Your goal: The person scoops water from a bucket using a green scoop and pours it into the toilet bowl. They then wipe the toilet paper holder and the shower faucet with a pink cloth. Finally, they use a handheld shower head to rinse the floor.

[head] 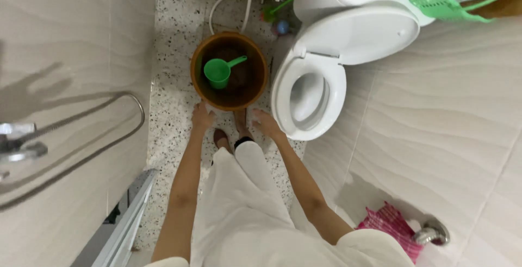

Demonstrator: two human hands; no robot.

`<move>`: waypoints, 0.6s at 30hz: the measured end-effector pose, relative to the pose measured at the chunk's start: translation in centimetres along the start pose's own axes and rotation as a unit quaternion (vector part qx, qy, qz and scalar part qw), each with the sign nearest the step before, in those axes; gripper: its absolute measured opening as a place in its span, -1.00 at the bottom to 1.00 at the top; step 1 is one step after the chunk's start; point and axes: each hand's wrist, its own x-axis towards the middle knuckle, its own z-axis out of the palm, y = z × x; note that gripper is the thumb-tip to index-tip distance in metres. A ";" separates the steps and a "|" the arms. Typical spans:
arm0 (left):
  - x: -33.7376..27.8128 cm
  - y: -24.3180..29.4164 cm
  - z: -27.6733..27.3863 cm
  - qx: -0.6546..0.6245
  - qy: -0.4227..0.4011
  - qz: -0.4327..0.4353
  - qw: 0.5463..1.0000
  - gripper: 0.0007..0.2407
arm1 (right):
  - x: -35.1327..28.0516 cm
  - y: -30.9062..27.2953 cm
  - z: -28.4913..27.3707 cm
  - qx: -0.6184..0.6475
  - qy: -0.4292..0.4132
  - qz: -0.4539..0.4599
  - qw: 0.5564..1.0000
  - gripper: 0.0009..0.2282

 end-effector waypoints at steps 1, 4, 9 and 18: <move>2.8 0.1 0.2 0.003 0.017 -0.008 1.000 -0.44 | 3.1 0.4 -0.9 -0.008 -0.022 0.020 1.000 -0.54; 6.0 -0.7 1.1 -0.001 0.033 -0.056 0.998 -0.36 | 9.4 1.9 -1.1 -0.019 -0.091 0.075 0.993 -0.51; 16.1 -4.5 3.6 0.000 0.041 -0.114 0.993 -0.23 | 22.8 7.4 -0.6 -0.047 -0.113 0.109 0.987 -0.50; 24.6 -4.7 4.3 -0.025 0.028 -0.180 0.983 -0.01 | 38.4 13.1 5.0 -0.086 -0.125 0.147 0.977 -0.40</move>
